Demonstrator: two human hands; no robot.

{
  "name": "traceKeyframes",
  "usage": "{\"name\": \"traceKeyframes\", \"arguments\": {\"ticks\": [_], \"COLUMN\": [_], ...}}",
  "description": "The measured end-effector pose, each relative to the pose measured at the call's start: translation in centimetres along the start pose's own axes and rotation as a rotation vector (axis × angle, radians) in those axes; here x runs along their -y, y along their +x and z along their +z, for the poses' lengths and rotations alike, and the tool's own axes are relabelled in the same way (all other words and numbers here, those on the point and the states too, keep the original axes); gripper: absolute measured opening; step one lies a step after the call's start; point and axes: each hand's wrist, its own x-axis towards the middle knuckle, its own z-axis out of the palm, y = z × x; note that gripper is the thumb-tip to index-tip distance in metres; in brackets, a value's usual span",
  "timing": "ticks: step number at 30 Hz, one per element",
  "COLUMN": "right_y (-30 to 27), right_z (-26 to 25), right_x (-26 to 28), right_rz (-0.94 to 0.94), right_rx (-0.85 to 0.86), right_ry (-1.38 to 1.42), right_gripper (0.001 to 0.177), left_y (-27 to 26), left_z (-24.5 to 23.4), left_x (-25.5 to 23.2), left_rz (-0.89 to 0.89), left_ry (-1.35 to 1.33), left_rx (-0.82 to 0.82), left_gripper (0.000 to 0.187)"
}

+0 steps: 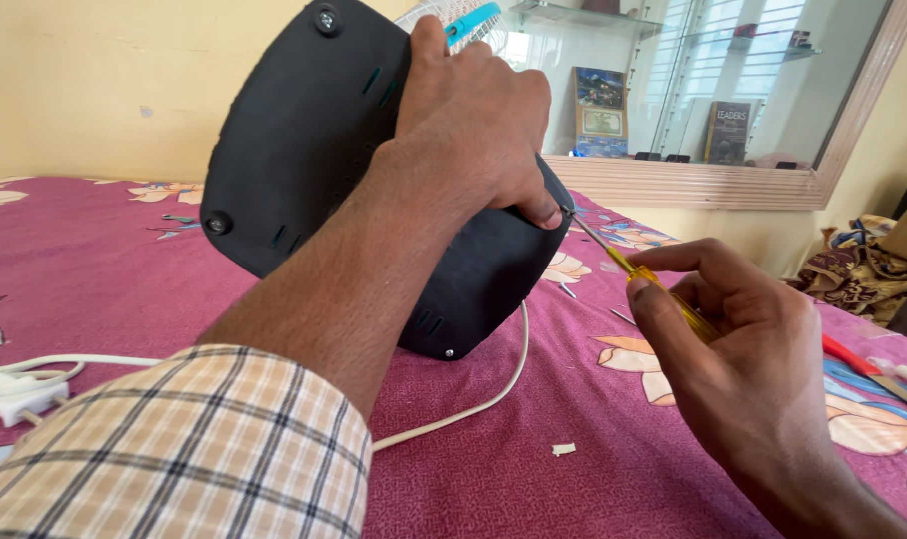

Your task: The person uses a yellow screwdriver to remove screws from the base of a small electric fan. They unscrew multiple fasteners, place them on the bed, and reposition the fan to access different screws, continuing the disassembly process.

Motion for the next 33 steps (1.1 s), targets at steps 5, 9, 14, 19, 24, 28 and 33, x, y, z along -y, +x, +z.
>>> {"name": "traceKeyframes", "arguments": {"ticks": [5, 9, 14, 19, 24, 28, 33], "right_y": [0.0, -0.1, -0.1, 0.1, -0.2, -0.2, -0.1], "right_z": [0.1, 0.1, 0.1, -0.1, -0.2, 0.0, 0.0], "right_x": [0.0, -0.3, 0.0, 0.9, 1.1, 0.8, 1.3], "right_rz": [-0.053, -0.053, -0.023, -0.008, 0.011, -0.048, 0.024], "right_rx": [0.012, 0.004, 0.013, 0.004, 0.009, 0.012, 0.007], "right_ry": [-0.008, -0.063, -0.053, -0.05, -0.04, -0.054, -0.055], "right_gripper": [0.029, 0.028, 0.029, 0.029, 0.028, 0.027, 0.026], "left_y": [0.1, 0.1, 0.0, 0.0, -0.1, -0.1, -0.1], "left_z": [0.0, 0.0, 0.2, 0.1, -0.2, -0.3, -0.2], "left_x": [-0.1, -0.1, -0.2, -0.2, -0.2, -0.2, -0.2], "left_rz": [-0.006, -0.002, -0.009, -0.008, -0.018, -0.014, -0.007], "left_ry": [-0.01, -0.024, -0.013, -0.011, 0.0, -0.001, -0.004], "left_rx": [0.008, 0.004, 0.008, 0.015, 0.045, 0.052, 0.049], "left_gripper": [0.08, 0.077, 0.076, 0.076, 0.075, 0.076, 0.077]}}
